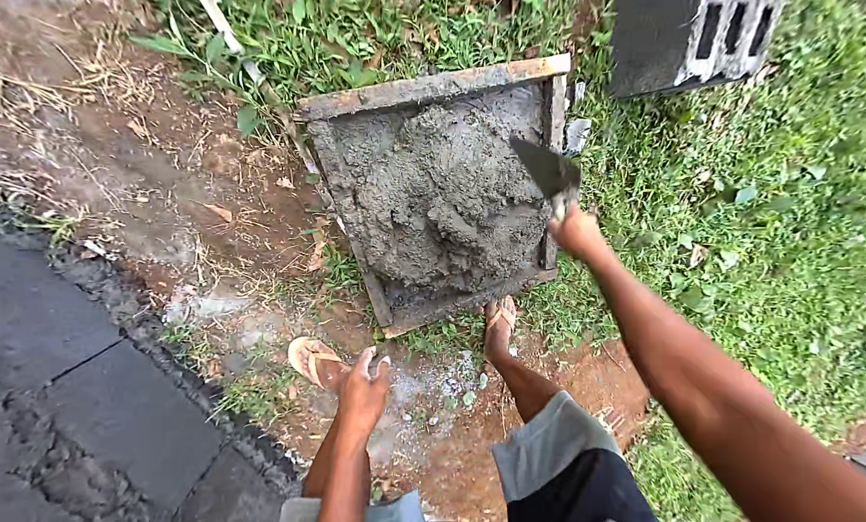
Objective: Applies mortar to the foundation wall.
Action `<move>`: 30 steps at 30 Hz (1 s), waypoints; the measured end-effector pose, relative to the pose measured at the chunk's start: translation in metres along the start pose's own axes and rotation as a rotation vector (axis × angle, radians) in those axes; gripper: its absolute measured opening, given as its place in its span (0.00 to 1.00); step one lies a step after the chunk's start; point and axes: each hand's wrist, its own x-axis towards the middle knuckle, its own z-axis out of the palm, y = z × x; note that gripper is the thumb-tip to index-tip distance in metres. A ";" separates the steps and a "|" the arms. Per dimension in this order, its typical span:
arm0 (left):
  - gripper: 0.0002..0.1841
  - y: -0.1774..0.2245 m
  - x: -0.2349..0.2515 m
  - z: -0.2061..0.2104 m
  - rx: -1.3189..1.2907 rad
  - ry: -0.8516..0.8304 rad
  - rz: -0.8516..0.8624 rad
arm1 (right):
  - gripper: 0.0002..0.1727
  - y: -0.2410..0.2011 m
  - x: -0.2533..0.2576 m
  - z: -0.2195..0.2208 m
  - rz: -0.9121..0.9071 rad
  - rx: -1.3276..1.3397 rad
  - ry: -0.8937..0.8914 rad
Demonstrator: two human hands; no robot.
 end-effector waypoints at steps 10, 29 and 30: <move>0.27 -0.002 0.005 0.010 0.087 -0.077 -0.009 | 0.26 -0.064 -0.014 0.066 -0.389 -0.335 -0.086; 0.26 -0.038 -0.028 -0.010 -0.079 0.045 -0.029 | 0.18 -0.129 0.045 0.046 -0.352 -0.260 -0.616; 0.27 -0.045 -0.028 -0.007 -0.110 0.050 -0.029 | 0.19 -0.119 0.032 0.042 -0.330 -0.175 -0.681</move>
